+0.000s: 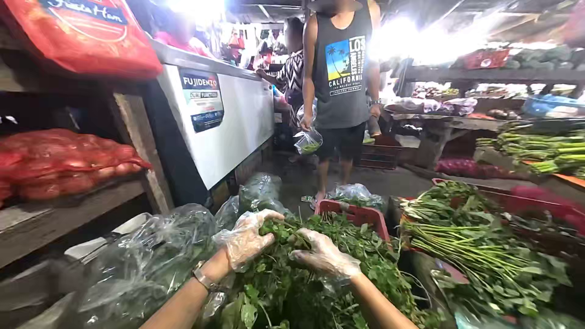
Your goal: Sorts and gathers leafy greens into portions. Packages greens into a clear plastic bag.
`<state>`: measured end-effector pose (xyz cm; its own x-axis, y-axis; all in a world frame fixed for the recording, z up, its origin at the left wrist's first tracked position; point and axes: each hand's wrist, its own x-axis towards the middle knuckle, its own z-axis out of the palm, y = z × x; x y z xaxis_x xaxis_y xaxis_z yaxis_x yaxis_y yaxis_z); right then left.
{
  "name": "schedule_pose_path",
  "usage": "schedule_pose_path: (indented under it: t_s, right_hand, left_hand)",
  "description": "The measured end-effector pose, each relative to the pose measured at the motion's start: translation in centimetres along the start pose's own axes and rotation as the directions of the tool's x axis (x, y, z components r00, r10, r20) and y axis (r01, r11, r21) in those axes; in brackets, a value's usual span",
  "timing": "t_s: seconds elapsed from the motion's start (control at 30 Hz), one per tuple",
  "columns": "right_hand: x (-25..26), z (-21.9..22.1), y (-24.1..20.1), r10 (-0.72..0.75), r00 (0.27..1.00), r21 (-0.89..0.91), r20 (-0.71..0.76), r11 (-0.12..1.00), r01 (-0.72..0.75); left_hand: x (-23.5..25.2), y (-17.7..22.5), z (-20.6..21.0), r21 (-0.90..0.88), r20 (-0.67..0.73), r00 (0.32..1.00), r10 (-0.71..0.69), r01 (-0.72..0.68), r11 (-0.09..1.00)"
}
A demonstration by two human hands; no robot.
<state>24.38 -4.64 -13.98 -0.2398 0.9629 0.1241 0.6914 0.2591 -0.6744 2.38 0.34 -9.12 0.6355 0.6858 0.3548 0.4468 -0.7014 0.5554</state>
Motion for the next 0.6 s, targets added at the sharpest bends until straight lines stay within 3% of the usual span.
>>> schedule_pose_path:
  t_s: [0.13,0.27,0.4,0.6]
  right_hand:
    - [-1.1,-0.8,0.0,-0.130,0.991,0.325,-0.009,0.937,0.126]
    - [-1.5,-0.9,-1.5,-0.021,1.000,0.462,0.021,0.887,0.009]
    - [-1.6,-0.6,-0.6,0.007,1.000,0.508,-0.012,0.861,0.000]
    - [-1.5,-0.4,-0.4,0.034,0.999,0.500,-0.018,0.866,-0.020]
  left_hand:
    - [-1.0,-1.6,0.7,-0.075,-0.112,0.990,0.086,-0.095,0.993]
    - [-1.7,-1.9,1.3,-0.029,-0.179,0.971,0.157,-0.165,0.986]
    - [-1.9,-2.2,1.7,-0.001,-0.178,0.957,0.228,-0.232,0.973]
    - [-2.0,-2.0,1.8,0.010,-0.165,0.963,0.212,-0.213,0.977]
